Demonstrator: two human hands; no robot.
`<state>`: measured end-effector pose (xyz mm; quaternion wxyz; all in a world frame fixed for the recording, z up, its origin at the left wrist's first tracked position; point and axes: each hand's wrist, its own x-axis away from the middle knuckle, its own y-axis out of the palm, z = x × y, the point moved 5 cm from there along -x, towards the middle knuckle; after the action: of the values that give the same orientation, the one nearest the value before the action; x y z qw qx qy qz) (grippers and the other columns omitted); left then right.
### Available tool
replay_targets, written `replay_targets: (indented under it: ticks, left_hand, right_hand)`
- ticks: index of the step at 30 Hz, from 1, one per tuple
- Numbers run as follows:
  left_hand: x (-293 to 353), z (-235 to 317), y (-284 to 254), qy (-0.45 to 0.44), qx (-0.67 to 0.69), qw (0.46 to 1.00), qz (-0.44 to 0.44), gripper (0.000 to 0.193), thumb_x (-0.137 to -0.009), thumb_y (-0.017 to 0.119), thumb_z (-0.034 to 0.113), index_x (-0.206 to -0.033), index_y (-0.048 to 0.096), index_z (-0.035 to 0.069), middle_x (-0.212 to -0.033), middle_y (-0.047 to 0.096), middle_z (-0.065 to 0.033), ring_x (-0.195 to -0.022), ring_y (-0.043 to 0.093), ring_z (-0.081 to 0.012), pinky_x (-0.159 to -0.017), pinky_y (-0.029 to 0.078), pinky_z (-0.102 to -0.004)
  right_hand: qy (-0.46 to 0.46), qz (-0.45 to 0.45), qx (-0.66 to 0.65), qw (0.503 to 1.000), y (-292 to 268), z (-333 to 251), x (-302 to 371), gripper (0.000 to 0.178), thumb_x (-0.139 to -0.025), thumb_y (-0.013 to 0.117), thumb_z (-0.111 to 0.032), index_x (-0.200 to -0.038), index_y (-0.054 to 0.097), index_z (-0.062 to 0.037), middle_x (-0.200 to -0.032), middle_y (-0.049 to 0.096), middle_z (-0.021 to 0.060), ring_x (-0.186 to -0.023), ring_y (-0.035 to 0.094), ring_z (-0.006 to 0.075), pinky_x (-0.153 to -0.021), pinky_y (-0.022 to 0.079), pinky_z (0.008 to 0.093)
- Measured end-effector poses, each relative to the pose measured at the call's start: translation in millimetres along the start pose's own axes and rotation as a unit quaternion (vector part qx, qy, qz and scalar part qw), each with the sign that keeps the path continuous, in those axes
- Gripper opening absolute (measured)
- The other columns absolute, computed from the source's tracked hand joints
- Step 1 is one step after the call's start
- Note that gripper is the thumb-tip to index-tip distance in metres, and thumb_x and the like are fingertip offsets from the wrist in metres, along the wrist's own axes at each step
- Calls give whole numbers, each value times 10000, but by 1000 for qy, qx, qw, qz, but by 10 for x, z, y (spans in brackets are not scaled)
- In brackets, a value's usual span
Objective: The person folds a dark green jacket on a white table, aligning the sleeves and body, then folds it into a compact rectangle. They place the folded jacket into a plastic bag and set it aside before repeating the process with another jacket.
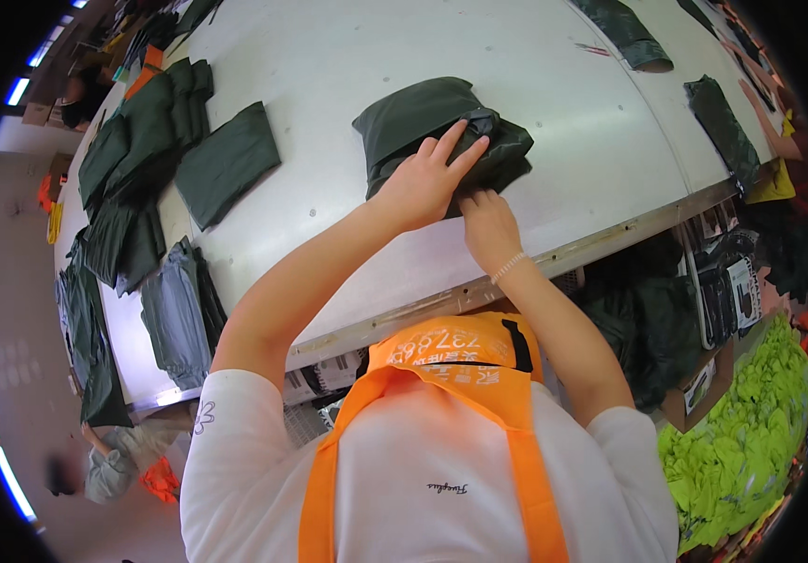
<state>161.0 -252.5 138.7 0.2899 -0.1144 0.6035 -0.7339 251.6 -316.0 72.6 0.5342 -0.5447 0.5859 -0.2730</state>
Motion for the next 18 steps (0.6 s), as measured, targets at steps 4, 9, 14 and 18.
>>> replay_targets:
  ticks: [4, 9, 14, 18]
  left_hand:
    - [-120, 76, 46, -20, 6, 997, -77, 685, -752, 564, -10, -1384, 411, 205, -1501, 266, -101, -1008, 506, -323, -765, 540, -374]
    - [23, -84, 230, 5, -85, 993, -80, 621, -695, 612, 10, -1286, 530, 184, -1453, 374, -35, -984, 532, -286, -663, 558, -344]
    - [-10, 166, 730, 20, -181, 965, -189, 436, -751, 621, 99, -1185, 601, 140, -1373, 447, -103, -1004, 546, -275, -663, 555, -330]
    - [-60, 267, 735, 29, -145, 934, -324, 395, -751, 614, 123, -1145, 641, 141, -1300, 481, -138, -1015, 550, -295, -738, 539, -355]
  right_hand:
    - [61, -181, 101, 976, 561, 489, -115, 180, -846, 562, -211, -886, 676, -78, -913, 634, 107, -867, 597, 277, -698, 493, 395]
    - [21, -124, 83, 989, -184, 440, -117, 161, -825, 619, -262, -852, 666, -110, -873, 625, 50, -858, 573, 245, -695, 456, 384]
    - [-135, -71, 153, 976, -306, 726, -67, 167, -730, 700, -227, -791, 578, -131, -799, 550, -3, -848, 506, 183, -742, 389, 312]
    - [-231, -90, 117, 962, -390, 620, -27, 96, -771, 615, -168, -835, 577, -106, -831, 564, 23, -846, 539, 192, -719, 417, 322]
